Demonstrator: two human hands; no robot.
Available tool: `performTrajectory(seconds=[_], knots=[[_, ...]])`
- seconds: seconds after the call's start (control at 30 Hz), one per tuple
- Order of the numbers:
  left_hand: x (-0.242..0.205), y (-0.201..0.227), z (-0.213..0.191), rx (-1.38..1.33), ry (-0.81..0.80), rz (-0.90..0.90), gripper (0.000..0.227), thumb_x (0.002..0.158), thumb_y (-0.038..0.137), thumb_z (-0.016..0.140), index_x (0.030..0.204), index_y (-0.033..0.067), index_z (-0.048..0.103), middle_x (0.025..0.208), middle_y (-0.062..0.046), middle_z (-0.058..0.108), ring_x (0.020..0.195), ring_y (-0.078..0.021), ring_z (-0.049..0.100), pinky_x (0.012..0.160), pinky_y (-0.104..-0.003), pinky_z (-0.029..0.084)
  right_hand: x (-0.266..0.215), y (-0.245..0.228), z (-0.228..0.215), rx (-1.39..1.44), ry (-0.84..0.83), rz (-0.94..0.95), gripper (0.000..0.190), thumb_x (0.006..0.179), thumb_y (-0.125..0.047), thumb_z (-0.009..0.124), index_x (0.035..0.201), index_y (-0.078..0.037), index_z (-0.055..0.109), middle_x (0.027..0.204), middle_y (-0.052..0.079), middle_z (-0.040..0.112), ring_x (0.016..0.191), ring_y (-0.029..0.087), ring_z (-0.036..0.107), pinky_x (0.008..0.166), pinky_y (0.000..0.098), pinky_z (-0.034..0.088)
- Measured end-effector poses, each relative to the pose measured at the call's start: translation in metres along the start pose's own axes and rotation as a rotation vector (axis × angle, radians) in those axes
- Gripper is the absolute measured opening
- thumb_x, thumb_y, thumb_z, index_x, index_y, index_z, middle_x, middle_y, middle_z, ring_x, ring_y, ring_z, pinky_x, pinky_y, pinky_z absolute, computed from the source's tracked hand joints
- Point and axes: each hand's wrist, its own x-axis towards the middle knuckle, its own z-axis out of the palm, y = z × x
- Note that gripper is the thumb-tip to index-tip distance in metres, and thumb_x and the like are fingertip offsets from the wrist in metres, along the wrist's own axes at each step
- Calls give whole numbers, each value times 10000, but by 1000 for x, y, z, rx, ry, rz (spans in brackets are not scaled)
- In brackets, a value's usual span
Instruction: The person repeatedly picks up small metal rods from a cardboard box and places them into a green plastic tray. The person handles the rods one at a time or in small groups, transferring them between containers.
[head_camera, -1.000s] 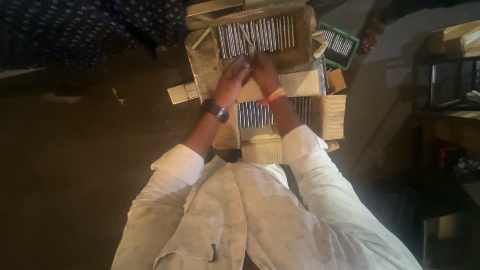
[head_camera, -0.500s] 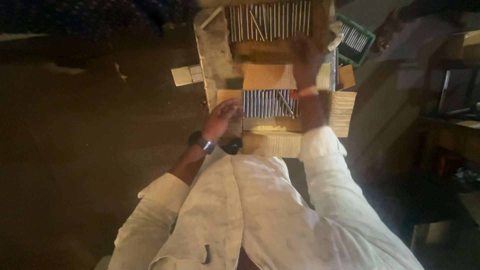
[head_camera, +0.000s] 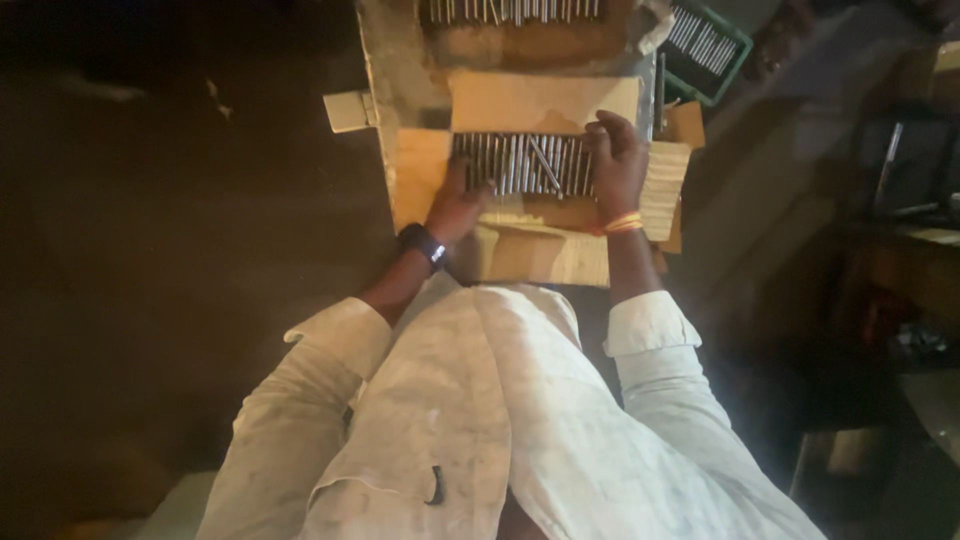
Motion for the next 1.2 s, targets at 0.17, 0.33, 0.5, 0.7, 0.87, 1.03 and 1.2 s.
performTrajectory(seconds=[0.17,0.33,0.5,0.7,0.87,1.03,1.2], knots=[[-9,-22,11,57,8,-5,779,971,385,671,1501,-84,346,1488,-320,466,1372,-428,486,1156,-438,386,-26,36,-27,-392,-139,-90,315,978,-71,703,1255,74,671,1151,224,749,1035,331,753,898,373,588],[2,-33,31,219,83,57,844,966,396,692,1493,-142,310,1541,-369,367,1465,-473,343,1243,-461,257,-35,63,-32,-691,-175,-140,604,855,-138,790,1364,89,556,1294,348,612,1200,494,599,1043,480,498],[3,-6,59,645,201,126,964,922,421,802,1453,-174,260,1494,-471,206,1405,-591,219,1148,-592,157,-39,82,-3,-841,-121,-113,957,872,-379,863,1435,199,348,1405,490,368,1324,599,370,1131,546,337],[12,15,96,441,172,175,918,842,291,830,1468,-124,301,1435,-406,375,1321,-557,395,1137,-571,332,-38,112,0,-914,-148,-55,877,867,-393,774,1452,139,397,1457,410,389,1366,568,364,1180,569,334],[53,-8,127,559,237,201,714,818,218,783,1371,-56,425,1330,-317,517,1244,-507,473,1090,-587,391,-28,140,25,-1082,-180,12,738,886,-253,716,1422,140,396,1415,387,383,1301,559,380,975,621,413],[66,-45,114,307,133,111,792,793,207,757,1453,-45,397,1310,-343,492,1217,-527,474,1049,-559,412,-15,147,58,-1205,-203,162,582,979,-274,673,1408,67,478,1487,273,431,1443,500,404,1125,570,482],[77,-75,104,323,113,258,720,874,236,739,1468,-5,411,1413,-282,518,1322,-473,482,1155,-503,397,-13,158,76,-1038,-76,142,859,795,-397,801,1359,112,401,1410,362,368,1338,569,364,960,595,473]])
